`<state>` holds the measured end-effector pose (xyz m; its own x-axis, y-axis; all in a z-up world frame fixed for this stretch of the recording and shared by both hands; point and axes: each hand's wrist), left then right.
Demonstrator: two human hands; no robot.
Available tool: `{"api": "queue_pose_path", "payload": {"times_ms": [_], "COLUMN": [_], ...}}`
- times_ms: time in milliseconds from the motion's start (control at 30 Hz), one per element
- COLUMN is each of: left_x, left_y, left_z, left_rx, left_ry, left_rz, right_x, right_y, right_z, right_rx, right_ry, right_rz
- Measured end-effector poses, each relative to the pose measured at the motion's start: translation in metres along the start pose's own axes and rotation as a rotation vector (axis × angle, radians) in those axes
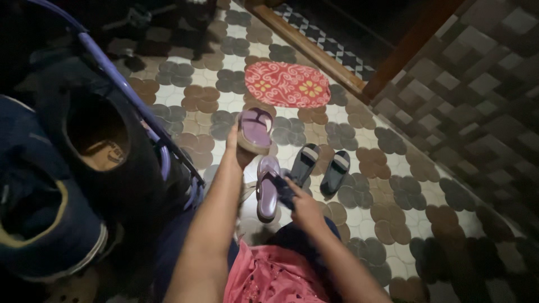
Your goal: The person sits on the floor and wipes several pairs of shoes with a dark cloth. They clean purple flip-flops, black slip-on shoes, and white sneakers, handling each pair one at a time. After wiping, the person places the shoes onto a nearby metal shoe rack.
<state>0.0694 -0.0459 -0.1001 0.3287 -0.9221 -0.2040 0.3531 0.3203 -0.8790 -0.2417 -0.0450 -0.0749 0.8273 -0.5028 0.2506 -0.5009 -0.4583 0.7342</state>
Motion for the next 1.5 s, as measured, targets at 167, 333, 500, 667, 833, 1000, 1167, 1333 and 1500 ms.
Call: {"api": "queue_pose_path", "payload": {"times_ms": [167,333,500,667,833,1000,1167,1333,1500], "left_x": [0.046,0.033,0.027,0.074,0.139,0.101,0.053,0.030,0.049], "left_y": [0.101,0.185,0.241,0.225,0.117,0.025,-0.002,-0.010,0.048], "left_z": [-0.023,-0.063,-0.053,-0.048,-0.120,-0.170,-0.188,-0.219,-0.233], "left_rx": [0.288,0.240,0.462,0.862,0.708,0.981,1.096,0.710,0.746], "left_ry": [0.061,-0.027,0.046,-0.557,-0.543,-0.429,-0.271,0.061,0.143], "left_rz": [0.225,0.341,0.779,1.017,0.341,0.048,-0.145,-0.234,-0.023], "right_x": [-0.022,-0.043,-0.057,-0.030,0.023,0.095,0.114,0.109,0.110], "right_y": [-0.008,-0.010,-0.033,-0.043,-0.099,-0.090,-0.061,-0.066,-0.018], "right_z": [0.103,0.143,0.180,0.178,0.155,0.109,0.126,0.236,0.323], "right_rx": [0.902,1.541,1.630,1.601,1.294,1.496,1.500,1.348,0.777], "right_ry": [-0.929,-0.983,-1.193,-1.078,-0.900,-0.895,-0.749,-1.077,-1.008], "right_rz": [0.352,0.550,0.476,0.414,0.100,0.327,0.429,0.634,0.796]}}
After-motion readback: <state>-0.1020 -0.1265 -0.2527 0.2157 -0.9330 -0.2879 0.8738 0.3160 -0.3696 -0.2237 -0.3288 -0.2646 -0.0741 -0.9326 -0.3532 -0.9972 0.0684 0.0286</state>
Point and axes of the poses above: each hand's wrist, its own x-axis towards the middle knuckle, its own y-axis out of the back of the hand, z = x × y, and after that the axes turned 11 degrees about x, right-handed
